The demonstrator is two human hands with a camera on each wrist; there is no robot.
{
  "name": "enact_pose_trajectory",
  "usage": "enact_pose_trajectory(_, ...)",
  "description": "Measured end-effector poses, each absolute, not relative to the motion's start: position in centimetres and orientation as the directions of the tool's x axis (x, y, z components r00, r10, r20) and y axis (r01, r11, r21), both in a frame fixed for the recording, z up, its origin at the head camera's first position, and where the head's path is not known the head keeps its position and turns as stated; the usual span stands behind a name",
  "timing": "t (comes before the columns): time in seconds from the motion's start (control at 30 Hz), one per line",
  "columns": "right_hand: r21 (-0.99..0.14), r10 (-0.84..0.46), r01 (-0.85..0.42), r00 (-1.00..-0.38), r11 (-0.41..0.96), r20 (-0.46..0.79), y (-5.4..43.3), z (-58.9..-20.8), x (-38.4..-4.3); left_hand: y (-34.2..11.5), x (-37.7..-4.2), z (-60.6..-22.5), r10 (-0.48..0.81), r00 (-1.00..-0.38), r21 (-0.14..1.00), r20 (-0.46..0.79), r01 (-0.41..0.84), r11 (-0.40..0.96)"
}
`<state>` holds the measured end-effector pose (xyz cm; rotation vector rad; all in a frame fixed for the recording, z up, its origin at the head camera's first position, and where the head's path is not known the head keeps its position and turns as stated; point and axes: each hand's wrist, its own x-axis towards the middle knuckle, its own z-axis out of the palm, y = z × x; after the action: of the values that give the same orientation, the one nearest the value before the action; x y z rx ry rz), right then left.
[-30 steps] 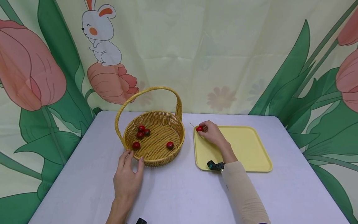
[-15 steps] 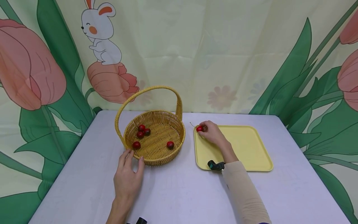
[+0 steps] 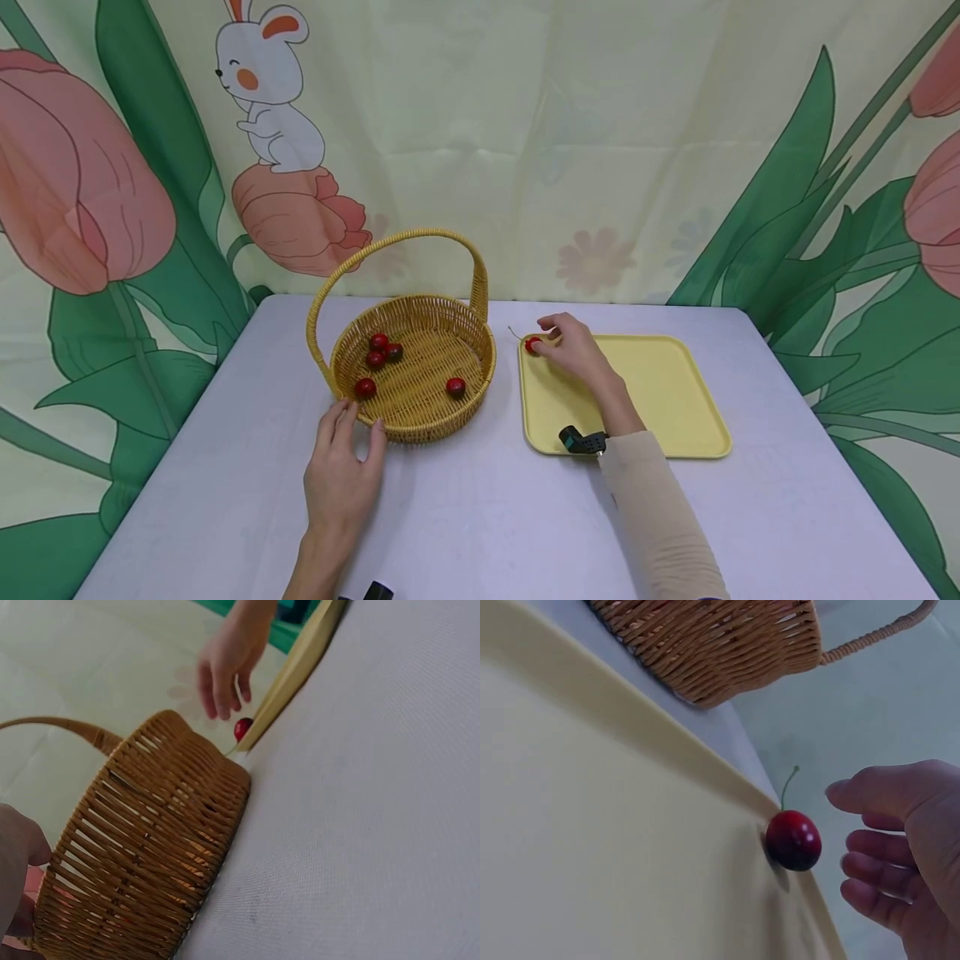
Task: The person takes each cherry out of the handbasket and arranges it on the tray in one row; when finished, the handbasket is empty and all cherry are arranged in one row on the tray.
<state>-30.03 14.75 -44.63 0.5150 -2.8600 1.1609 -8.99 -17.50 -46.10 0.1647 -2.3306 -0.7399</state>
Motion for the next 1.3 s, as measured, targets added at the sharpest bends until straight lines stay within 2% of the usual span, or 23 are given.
enact_pose_trajectory(0.27,-0.673,-0.304,-0.362,-0.930,0.645,0.208,14.6,-43.5,-29.9,-17.5,-9.0,-46.1,-0.304,-0.763,0.549,0.570,0.079,0.832)
enact_pose_trajectory(0.67,-0.654,-0.366,-0.483,-0.874,0.582,0.320,12.5,-41.5,-28.7,-17.6,-9.0,-46.1,-0.303,-0.764,0.546,0.570,0.076,0.834)
enact_pose_trajectory(1.3,-0.638,-0.463,-0.598,-0.795,0.485,0.393,9.1,-40.2,-27.5,-17.5,-9.0,-46.1,-0.313,-0.769,0.553,0.557,0.063,0.831)
